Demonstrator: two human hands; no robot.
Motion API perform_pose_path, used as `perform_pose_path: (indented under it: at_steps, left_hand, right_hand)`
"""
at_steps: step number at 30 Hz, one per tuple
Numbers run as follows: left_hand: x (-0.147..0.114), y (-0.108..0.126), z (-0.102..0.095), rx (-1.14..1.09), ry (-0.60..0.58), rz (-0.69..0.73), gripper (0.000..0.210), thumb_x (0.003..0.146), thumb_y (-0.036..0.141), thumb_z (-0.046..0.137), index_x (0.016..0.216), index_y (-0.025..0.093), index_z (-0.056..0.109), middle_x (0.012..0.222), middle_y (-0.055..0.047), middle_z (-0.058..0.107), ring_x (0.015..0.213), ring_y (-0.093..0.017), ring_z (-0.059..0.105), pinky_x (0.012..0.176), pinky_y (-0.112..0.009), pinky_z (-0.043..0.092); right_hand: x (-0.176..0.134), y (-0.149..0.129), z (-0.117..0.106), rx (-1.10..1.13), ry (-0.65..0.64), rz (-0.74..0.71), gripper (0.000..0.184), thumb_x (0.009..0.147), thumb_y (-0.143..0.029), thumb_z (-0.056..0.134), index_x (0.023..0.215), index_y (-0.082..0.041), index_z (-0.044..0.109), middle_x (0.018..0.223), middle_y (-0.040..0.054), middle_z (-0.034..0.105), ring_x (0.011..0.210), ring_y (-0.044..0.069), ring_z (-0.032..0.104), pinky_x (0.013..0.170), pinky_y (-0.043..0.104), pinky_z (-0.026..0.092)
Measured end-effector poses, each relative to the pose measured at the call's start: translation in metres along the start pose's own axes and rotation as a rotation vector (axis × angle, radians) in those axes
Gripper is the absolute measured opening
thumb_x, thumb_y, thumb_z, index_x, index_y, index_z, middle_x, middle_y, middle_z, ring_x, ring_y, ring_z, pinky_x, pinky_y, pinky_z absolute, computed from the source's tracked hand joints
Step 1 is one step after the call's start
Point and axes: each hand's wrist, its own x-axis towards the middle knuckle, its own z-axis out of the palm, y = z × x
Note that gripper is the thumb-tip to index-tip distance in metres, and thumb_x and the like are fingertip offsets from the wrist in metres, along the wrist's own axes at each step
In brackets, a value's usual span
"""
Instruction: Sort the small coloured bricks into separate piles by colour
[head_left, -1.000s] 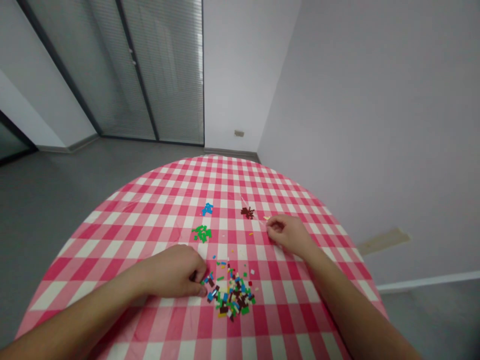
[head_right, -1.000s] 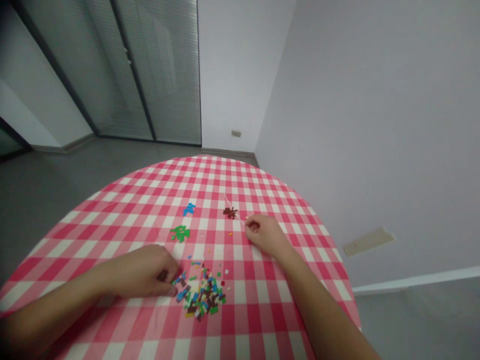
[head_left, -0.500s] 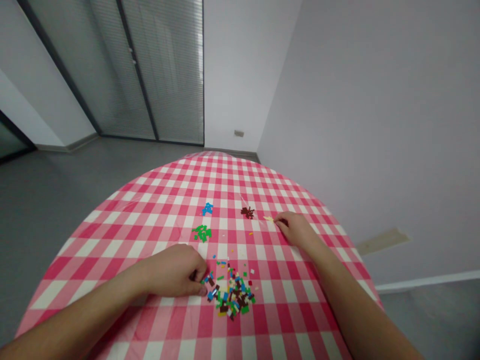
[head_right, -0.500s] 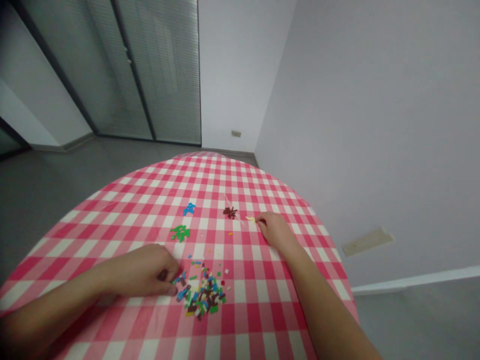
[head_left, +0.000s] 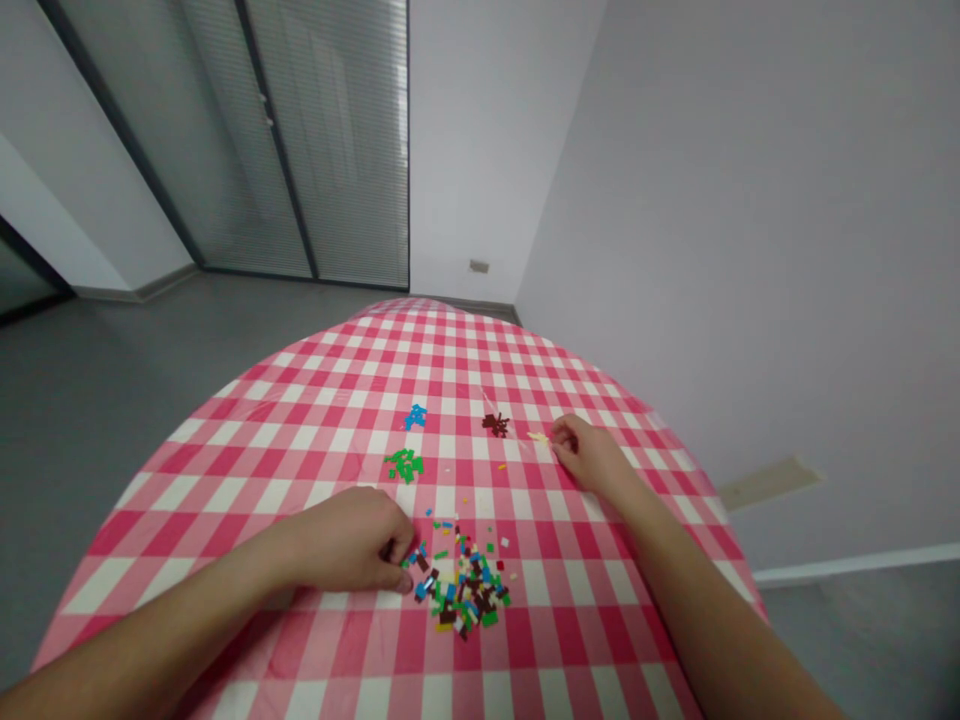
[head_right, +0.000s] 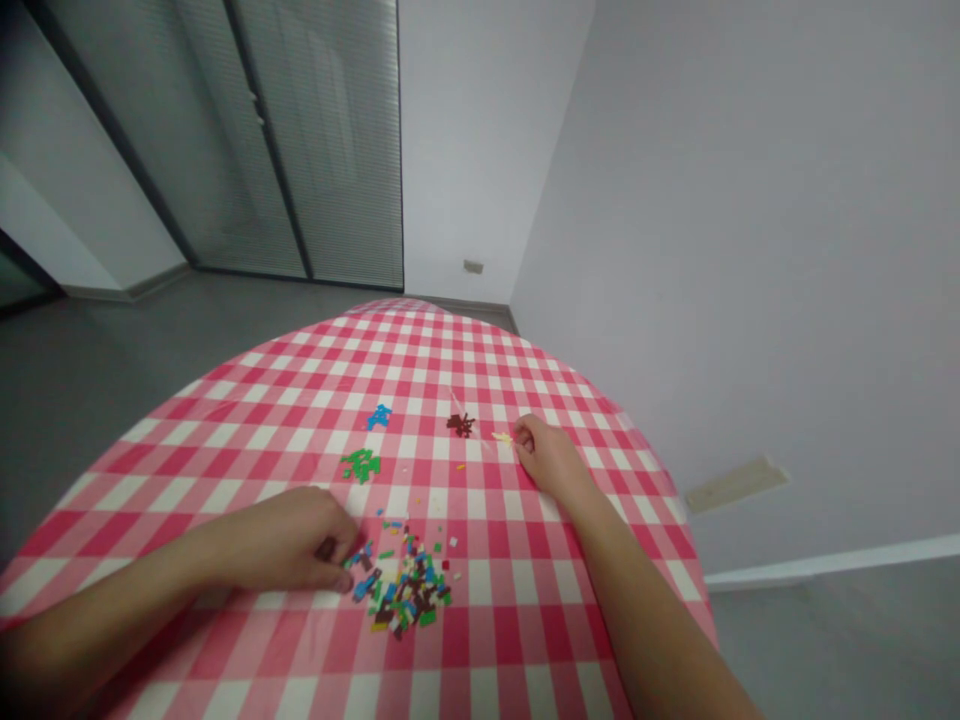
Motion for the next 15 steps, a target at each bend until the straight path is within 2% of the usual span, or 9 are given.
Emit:
perform_pose_path:
  at_steps: [10, 13, 15]
  left_hand:
    - [0.006, 0.001, 0.003, 0.033, 0.047, 0.005, 0.026, 0.083, 0.031, 0.066, 0.062, 0.018, 0.056, 0.056, 0.005, 0.051, 0.052, -0.011, 0.044, 0.051, -0.026, 0.022]
    - [0.008, 0.002, 0.006, 0.063, 0.073, 0.023, 0.027, 0.085, 0.032, 0.065, 0.063, 0.018, 0.056, 0.059, 0.004, 0.054, 0.054, -0.011, 0.046, 0.052, -0.025, 0.023]
    - [0.010, 0.002, 0.008, 0.081, 0.090, 0.022, 0.026, 0.085, 0.033, 0.066, 0.065, 0.019, 0.057, 0.061, 0.004, 0.057, 0.056, -0.013, 0.048, 0.053, -0.025, 0.024]
  right_hand:
    - [-0.001, -0.008, 0.001, -0.048, 0.018, -0.033, 0.012, 0.083, -0.022, 0.058, 0.089, -0.016, 0.066, 0.082, 0.0078, 0.072, 0.072, 0.020, 0.065, 0.065, 0.029, 0.046]
    - [-0.007, -0.024, 0.003, -0.021, -0.030, -0.121, 0.016, 0.086, -0.026, 0.058, 0.090, -0.018, 0.071, 0.087, 0.0082, 0.074, 0.075, 0.021, 0.066, 0.067, 0.030, 0.047]
    - [-0.014, -0.040, 0.008, 0.035, -0.124, -0.245, 0.016, 0.088, -0.023, 0.057, 0.089, -0.019, 0.073, 0.090, 0.0074, 0.075, 0.079, 0.020, 0.066, 0.071, 0.030, 0.049]
